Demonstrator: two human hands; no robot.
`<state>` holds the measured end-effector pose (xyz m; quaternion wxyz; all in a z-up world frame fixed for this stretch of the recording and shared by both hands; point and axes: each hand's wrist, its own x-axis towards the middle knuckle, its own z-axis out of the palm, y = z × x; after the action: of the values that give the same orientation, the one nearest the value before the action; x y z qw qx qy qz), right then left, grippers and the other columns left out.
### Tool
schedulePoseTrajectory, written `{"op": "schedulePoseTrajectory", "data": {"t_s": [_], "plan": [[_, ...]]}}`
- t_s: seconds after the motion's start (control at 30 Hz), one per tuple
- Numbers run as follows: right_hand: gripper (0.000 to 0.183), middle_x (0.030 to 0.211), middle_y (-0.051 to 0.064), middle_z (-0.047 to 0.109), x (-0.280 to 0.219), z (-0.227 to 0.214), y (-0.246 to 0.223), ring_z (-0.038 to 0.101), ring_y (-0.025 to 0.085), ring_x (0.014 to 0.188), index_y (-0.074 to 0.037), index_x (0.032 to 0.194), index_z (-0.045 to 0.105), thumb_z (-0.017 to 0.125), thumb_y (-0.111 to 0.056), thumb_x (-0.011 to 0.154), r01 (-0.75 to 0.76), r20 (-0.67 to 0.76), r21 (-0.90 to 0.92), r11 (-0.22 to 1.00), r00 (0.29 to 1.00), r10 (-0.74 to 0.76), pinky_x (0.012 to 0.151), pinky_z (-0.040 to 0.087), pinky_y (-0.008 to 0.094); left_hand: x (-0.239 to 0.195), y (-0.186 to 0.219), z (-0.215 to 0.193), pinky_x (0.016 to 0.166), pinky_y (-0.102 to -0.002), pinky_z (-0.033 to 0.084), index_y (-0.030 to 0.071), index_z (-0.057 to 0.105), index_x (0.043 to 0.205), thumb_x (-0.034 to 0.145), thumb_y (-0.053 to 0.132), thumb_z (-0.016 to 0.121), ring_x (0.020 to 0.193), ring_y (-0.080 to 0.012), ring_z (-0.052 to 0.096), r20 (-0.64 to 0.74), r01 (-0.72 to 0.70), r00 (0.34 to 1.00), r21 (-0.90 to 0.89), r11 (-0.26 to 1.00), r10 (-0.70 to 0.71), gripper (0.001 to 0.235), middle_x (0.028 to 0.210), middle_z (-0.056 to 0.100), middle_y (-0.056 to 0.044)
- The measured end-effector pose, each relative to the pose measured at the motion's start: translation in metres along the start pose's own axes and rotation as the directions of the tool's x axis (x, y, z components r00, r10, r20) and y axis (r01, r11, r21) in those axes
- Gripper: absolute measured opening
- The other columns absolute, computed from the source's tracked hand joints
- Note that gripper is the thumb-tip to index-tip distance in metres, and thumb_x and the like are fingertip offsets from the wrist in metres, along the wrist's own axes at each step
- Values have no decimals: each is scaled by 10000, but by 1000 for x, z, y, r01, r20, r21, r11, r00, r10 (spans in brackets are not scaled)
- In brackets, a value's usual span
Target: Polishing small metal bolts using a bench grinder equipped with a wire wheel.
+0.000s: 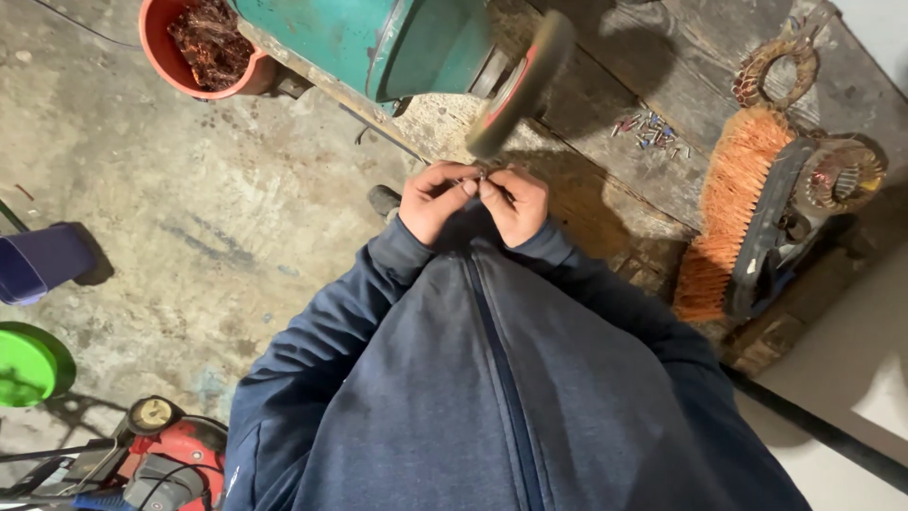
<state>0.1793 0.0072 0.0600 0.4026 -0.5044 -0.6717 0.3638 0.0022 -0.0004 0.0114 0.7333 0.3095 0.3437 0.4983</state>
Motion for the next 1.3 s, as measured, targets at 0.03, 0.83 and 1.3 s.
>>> {"op": "schedulePoseTrajectory", "data": {"t_s": [0.03,0.83,1.3], "plan": [[124,840,128,654,1,0,2,633,257,748,2,951,687,722,-111,989,0,1,-1,1000,1000,0,698,494,357,0,4,4,904,-275,535,6,726,1173,994,70,718,1008,-109,659,0,-1,1000,-2,1000,1,190,1096,731,-34],[68,872,103,695,9,-3,-8,651,190,782,7,1000,714,739,-43,961,-44,-44,8,999,998,45,721,517,320,5,24,19,767,-267,539,-3,771,1102,941,110,748,887,-135,677,-126,-34,990,251,967,67,198,1065,723,-69],[95,850,99,658,8,-1,-5,622,176,754,22,996,696,727,-62,962,-77,-83,13,997,994,78,694,505,310,6,20,18,819,-279,529,18,784,1106,948,139,763,913,-158,678,-96,-94,986,373,923,139,199,972,721,-69]]}}
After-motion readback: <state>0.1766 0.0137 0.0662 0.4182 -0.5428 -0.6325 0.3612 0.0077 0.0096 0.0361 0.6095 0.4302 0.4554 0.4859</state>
